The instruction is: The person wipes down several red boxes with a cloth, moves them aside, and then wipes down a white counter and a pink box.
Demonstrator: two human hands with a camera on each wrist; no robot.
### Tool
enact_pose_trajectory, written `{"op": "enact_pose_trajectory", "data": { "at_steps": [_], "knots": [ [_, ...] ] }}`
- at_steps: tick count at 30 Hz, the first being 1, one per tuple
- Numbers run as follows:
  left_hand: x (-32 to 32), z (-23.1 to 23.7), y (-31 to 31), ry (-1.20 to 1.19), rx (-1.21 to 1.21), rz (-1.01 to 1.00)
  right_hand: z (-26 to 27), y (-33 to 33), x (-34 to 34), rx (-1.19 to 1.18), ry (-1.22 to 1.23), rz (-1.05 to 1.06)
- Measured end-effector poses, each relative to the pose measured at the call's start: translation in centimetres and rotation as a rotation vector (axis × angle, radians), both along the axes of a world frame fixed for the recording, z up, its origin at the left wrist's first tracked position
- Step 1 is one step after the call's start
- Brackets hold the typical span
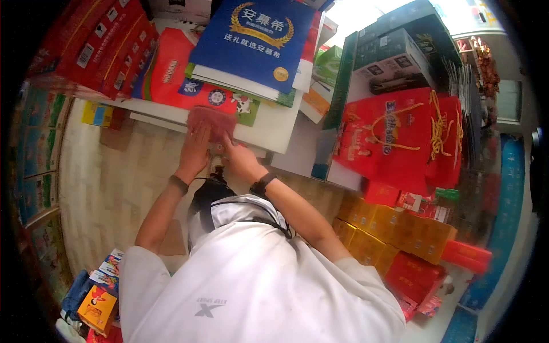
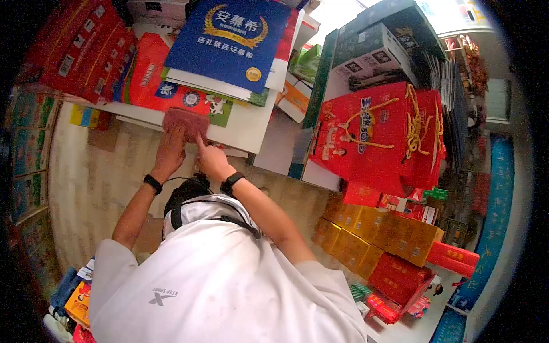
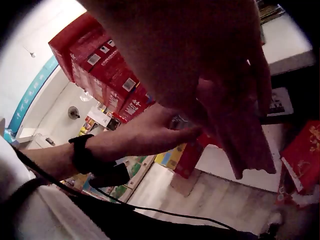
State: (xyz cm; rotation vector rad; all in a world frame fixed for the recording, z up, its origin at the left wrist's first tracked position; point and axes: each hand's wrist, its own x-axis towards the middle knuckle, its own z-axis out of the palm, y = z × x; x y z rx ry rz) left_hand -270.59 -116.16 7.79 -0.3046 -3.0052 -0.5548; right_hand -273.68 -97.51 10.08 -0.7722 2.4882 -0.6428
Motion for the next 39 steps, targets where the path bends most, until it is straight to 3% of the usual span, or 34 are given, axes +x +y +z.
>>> {"op": "enact_pose_trajectory", "data": {
  "at_steps": [5,7,11,13,14,17,21,23,29,35,39],
  "knots": [
    [0.0,0.3,-2.6,-0.004,-0.071,0.113,-0.4,-3.9,-1.9,0.039,0.061,0.075],
    [-0.7,2.5,-2.4,-0.143,0.045,0.199,-0.2,-5.3,-2.3,0.130,-0.003,0.040],
    [-0.1,1.3,-1.1,-0.073,-0.050,0.175,-0.3,-4.6,-1.5,0.110,0.025,-0.013],
    [0.3,1.3,-0.7,-0.077,0.045,0.147,-1.6,-3.4,-0.5,0.152,0.048,-0.043],
    [0.2,1.2,-0.4,-0.083,0.045,0.139,-2.6,-2.3,0.0,0.052,0.062,-0.044],
    [0.0,0.6,1.0,-0.128,0.148,0.081,0.3,-1.0,0.9,0.122,-0.019,-0.119],
    [-0.2,0.5,2.7,-0.098,0.094,0.007,0.8,-0.2,1.6,0.174,-0.030,-0.165],
    [-0.2,0.4,3.0,-0.094,0.065,0.005,0.7,-0.4,1.7,0.146,0.098,-0.166],
    [0.1,-0.3,2.0,-0.057,0.021,0.029,1.5,-2.1,0.9,0.051,0.397,-0.091],
    [0.1,-3.2,0.7,0.062,0.053,0.036,0.0,-3.4,0.6,0.009,0.321,0.032],
    [-0.2,-1.0,-0.8,-0.007,0.077,0.082,-0.6,-4.5,-0.1,-0.006,0.343,0.117]
  ]
}}
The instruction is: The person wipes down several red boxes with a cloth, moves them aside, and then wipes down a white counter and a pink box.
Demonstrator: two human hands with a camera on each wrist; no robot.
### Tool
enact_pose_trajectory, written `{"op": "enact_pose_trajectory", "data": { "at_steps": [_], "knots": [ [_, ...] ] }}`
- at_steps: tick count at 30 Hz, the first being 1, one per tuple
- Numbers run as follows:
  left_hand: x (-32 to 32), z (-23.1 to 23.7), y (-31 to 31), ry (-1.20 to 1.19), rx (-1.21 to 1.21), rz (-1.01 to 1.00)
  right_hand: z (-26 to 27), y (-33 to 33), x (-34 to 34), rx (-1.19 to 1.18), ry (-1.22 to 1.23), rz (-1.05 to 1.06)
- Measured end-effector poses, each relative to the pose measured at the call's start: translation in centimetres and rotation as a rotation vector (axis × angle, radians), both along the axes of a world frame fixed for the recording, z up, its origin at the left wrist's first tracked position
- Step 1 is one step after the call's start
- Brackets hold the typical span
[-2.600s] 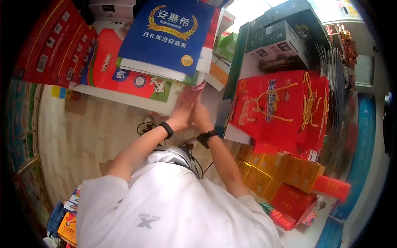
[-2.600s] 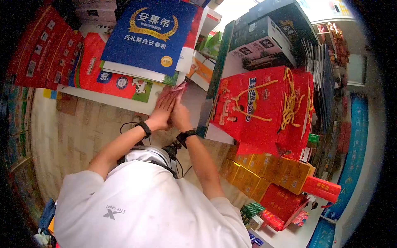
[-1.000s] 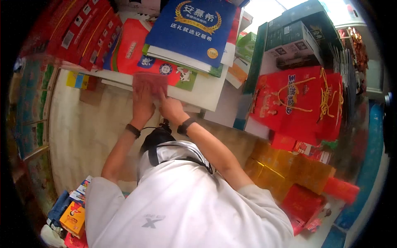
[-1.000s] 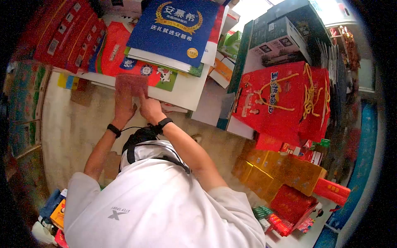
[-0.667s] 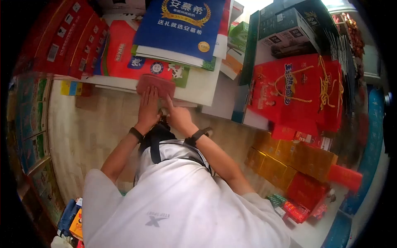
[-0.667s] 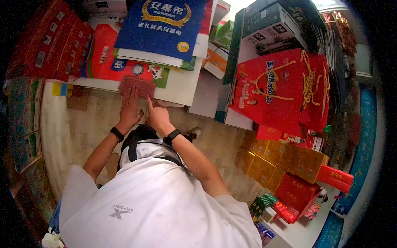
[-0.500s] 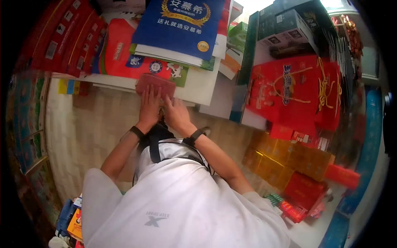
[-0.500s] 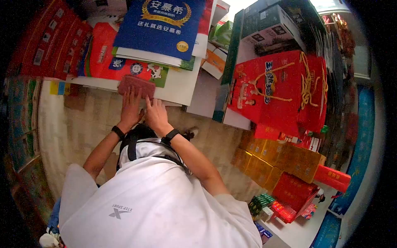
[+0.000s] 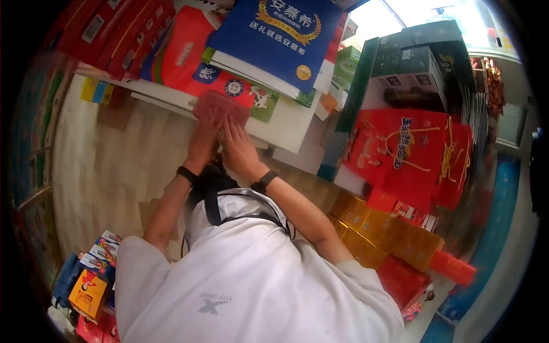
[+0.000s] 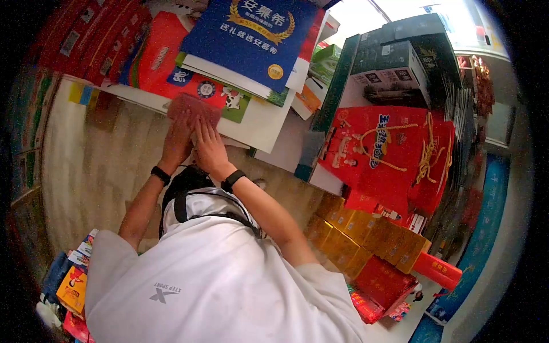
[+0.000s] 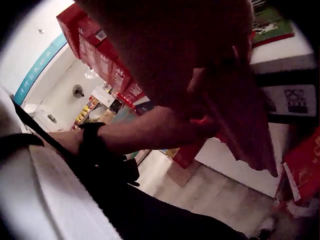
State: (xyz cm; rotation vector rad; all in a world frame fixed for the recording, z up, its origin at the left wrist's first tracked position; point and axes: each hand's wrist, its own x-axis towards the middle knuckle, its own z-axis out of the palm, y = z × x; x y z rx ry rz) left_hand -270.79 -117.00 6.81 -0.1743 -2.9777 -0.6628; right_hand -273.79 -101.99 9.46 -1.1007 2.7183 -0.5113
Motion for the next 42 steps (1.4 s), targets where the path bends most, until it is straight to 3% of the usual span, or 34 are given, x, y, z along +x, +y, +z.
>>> {"op": "enact_pose_trajectory", "data": {
  "at_steps": [8,10,17,22,25,28,35,37,42],
  "knots": [
    [-0.6,-1.6,-4.7,0.034,-0.086,0.168,0.5,-5.4,-3.1,-0.038,-0.054,0.187],
    [-0.4,-2.7,-6.1,-0.028,0.019,0.250,0.2,-7.0,-3.4,-0.027,-0.029,0.199],
    [-0.9,-2.3,-11.0,-0.025,-0.117,0.249,-2.2,-12.1,-4.1,-0.118,0.106,0.240],
    [-1.2,-3.5,-12.5,0.069,-0.253,0.262,-1.2,-14.4,-4.4,-0.030,0.033,0.211],
    [-1.6,-6.4,-12.4,0.175,-0.187,0.247,-1.5,-13.8,-4.1,0.017,0.043,0.203],
    [-1.9,-7.5,-11.7,0.108,-0.121,0.309,-2.4,-12.5,-3.8,0.011,0.085,0.192],
    [-2.8,-4.7,-9.6,0.141,-0.061,0.277,-3.0,-10.2,-3.6,-0.006,0.046,0.156],
    [-2.7,-4.0,-8.7,0.073,-0.158,0.280,-2.7,-9.6,-3.2,0.015,0.047,0.121],
    [-1.9,-2.0,-5.2,-0.001,-0.105,0.148,-0.8,-6.4,-1.6,0.016,0.065,0.021]
  ]
}}
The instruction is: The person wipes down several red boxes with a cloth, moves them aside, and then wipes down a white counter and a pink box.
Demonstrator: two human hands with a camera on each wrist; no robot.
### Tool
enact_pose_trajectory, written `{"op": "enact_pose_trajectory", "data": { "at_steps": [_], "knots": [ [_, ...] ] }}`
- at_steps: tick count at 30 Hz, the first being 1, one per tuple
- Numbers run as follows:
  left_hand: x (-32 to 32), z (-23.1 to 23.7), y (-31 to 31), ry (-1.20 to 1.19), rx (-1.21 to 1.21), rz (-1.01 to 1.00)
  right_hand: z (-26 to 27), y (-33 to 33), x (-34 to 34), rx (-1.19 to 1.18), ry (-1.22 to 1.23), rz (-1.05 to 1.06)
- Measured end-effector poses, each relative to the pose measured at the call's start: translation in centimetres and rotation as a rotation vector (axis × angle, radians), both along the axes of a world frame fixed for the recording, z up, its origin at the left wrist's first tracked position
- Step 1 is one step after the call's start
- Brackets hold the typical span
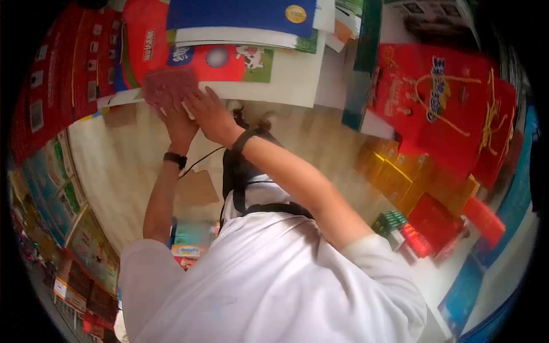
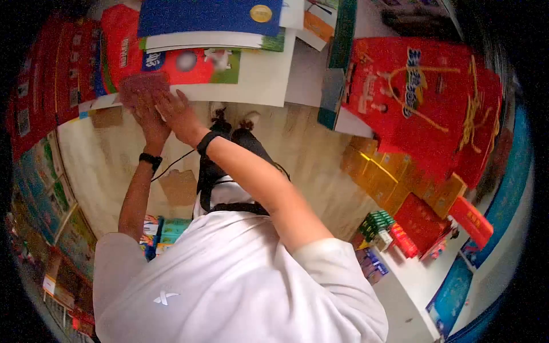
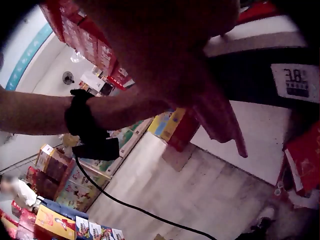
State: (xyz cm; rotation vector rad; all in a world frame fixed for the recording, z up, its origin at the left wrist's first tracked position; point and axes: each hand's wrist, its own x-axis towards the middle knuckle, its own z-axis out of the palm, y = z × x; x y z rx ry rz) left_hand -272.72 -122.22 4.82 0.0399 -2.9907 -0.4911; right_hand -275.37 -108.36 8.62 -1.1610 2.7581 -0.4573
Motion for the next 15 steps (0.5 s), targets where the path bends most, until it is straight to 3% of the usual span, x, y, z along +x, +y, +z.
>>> {"op": "enact_pose_trajectory", "data": {
  "at_steps": [2,6,9,15],
  "knots": [
    [0.5,0.7,1.6,-0.024,0.021,-0.076,1.6,2.5,0.1,0.046,-0.034,-0.005],
    [1.3,2.7,6.0,-0.096,0.072,-0.257,-0.3,8.7,2.0,-0.063,-0.042,-0.071],
    [0.9,3.9,9.5,-0.163,0.087,-0.377,0.2,13.2,3.2,0.083,0.004,-0.145],
    [-0.2,6.0,15.3,-0.188,0.046,-0.648,-0.4,19.9,4.8,-0.069,0.044,-0.398]
  ]
}}
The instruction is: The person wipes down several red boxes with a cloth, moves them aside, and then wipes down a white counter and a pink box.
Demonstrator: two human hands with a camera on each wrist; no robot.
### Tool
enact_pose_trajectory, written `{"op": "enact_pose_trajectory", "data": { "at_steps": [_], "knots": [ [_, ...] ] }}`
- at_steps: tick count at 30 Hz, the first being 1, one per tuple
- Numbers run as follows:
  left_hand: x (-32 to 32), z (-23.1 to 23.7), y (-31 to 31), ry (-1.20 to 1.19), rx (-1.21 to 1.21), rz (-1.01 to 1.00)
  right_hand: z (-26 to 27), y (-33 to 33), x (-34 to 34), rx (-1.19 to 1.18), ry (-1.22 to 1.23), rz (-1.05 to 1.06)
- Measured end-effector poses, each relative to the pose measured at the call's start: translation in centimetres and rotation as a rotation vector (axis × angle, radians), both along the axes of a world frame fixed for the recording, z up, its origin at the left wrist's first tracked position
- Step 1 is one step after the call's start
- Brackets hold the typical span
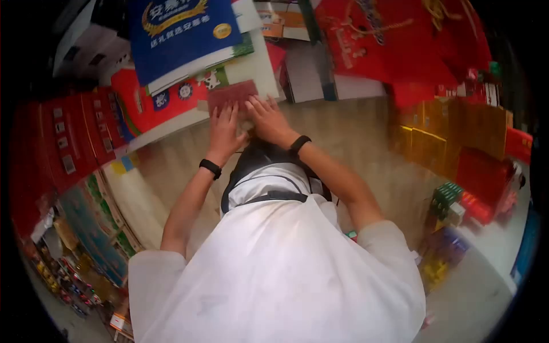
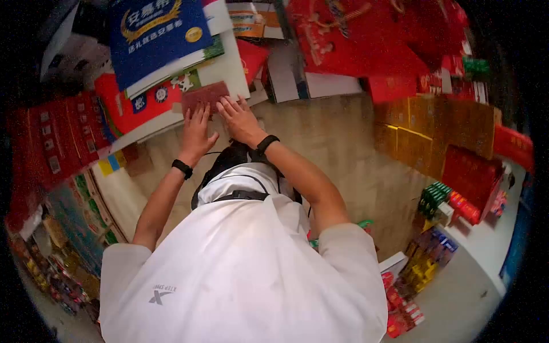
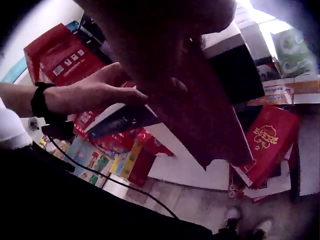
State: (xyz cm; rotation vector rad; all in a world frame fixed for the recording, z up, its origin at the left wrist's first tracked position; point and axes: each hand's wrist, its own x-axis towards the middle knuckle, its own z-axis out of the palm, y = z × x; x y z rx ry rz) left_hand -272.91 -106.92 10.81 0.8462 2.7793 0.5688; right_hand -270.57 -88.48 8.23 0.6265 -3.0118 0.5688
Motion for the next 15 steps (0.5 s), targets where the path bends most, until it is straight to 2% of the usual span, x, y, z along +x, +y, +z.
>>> {"op": "enact_pose_trajectory", "data": {
  "at_steps": [2,5,10,15],
  "knots": [
    [0.0,-0.1,1.8,0.042,-0.025,-0.062,0.4,1.5,0.2,-0.021,0.033,-0.055],
    [0.2,-0.3,3.7,0.031,-0.035,-0.055,0.9,2.8,0.3,-0.002,0.048,-0.105],
    [0.6,-0.7,4.7,0.035,-0.137,-0.028,-1.4,1.8,0.2,0.029,0.189,-0.236],
    [0.7,-0.9,4.9,0.053,-0.196,-0.028,-2.7,1.5,0.8,0.023,0.170,-0.246]
  ]
}}
